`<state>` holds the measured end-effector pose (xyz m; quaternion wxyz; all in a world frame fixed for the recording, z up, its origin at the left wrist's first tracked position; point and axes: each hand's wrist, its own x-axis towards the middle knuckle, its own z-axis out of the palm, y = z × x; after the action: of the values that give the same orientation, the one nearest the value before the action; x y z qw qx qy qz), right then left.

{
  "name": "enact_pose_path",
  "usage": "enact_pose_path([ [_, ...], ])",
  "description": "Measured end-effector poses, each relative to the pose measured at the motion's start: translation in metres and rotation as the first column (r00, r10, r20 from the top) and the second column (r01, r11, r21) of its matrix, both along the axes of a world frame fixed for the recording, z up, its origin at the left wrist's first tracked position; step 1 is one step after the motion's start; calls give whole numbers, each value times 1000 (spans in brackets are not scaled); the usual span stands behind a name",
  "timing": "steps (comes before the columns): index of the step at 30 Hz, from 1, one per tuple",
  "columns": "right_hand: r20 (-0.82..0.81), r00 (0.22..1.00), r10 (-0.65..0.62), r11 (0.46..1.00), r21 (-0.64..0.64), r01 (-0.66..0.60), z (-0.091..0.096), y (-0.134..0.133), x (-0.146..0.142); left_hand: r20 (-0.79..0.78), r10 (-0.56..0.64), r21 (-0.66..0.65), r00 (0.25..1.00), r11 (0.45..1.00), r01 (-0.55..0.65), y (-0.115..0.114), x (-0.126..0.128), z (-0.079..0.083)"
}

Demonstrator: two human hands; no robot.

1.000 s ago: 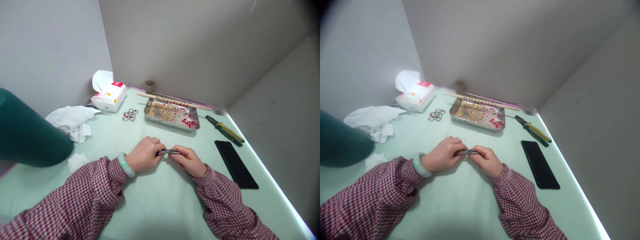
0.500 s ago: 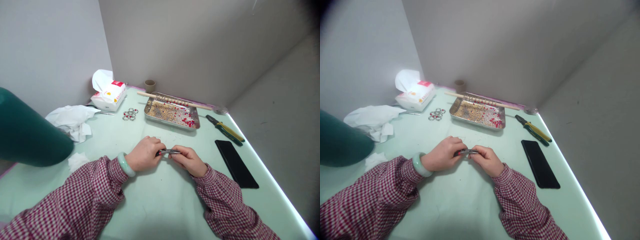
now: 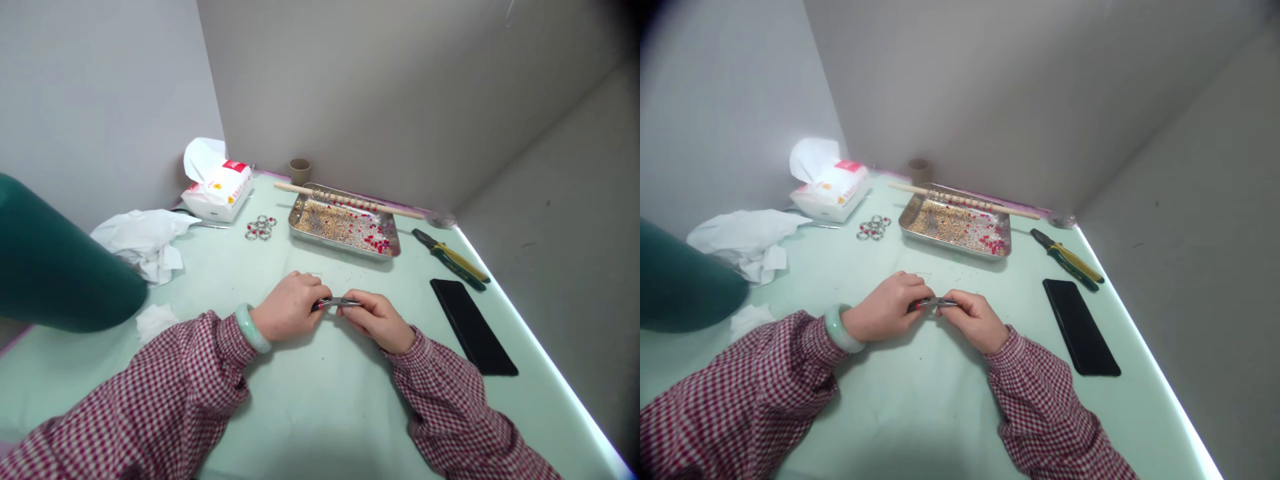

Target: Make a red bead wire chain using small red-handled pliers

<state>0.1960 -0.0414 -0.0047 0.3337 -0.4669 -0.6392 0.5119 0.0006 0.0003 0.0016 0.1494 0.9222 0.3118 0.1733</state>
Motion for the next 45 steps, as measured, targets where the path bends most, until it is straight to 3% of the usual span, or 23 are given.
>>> enact_pose_path([
  [14,-53,999,2,999,-44,-4,-3,0,2,19,-15,12,1000,1000,14,0,0,0],
  [45,-222,970,97,969,-200,-143,-3,-1,6,70,-68,-6,995,998,68,-1,0,0],
])
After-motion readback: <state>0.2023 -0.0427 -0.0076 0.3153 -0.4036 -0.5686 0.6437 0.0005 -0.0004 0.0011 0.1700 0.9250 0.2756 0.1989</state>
